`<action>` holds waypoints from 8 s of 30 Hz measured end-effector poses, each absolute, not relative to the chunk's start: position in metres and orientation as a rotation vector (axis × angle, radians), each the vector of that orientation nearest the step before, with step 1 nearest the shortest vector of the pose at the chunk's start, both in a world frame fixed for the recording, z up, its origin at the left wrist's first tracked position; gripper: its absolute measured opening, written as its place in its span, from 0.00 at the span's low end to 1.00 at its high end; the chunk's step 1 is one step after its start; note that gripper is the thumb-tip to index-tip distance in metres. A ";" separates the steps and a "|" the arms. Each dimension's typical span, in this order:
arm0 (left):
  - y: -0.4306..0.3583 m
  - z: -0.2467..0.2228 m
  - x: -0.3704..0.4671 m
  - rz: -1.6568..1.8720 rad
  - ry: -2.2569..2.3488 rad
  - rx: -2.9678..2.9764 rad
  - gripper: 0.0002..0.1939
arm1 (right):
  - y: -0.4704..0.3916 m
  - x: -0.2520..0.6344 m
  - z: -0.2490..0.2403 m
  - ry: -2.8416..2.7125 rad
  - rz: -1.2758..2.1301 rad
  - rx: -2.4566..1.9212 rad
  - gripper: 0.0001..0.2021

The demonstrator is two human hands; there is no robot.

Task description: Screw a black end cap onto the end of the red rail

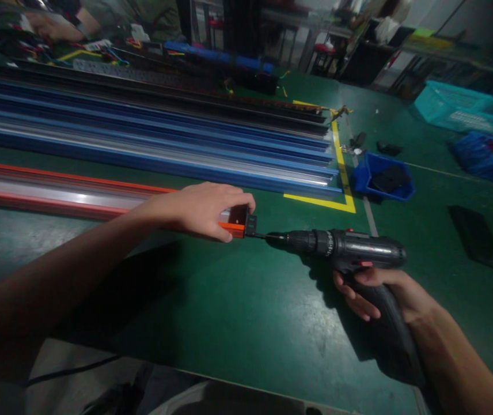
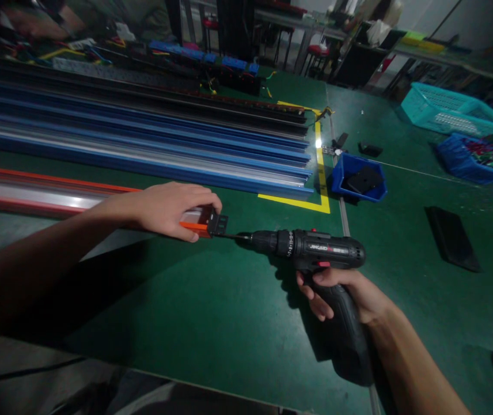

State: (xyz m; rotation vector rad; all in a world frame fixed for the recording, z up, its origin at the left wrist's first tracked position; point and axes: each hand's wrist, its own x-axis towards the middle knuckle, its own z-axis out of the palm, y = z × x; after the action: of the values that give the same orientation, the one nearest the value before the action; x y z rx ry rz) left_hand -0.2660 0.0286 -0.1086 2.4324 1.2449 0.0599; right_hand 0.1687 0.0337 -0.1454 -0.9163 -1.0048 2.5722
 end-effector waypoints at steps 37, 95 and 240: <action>0.028 -0.109 -0.267 0.065 1.257 2.415 0.28 | 0.034 0.163 -0.143 -1.133 2.554 -0.799 0.14; 0.028 -0.106 -0.265 0.058 1.258 2.411 0.27 | 0.035 0.166 -0.146 -1.118 2.556 -0.848 0.14; 0.029 -0.110 -0.266 0.063 1.238 2.425 0.27 | 0.033 0.168 -0.145 -1.035 2.557 -0.942 0.13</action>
State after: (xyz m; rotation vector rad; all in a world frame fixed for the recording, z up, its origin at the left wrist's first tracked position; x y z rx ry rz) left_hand -0.2662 0.0291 -0.1095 2.4245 1.2382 0.0633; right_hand 0.1684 0.0330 -0.1452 -0.9421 -1.0352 2.5571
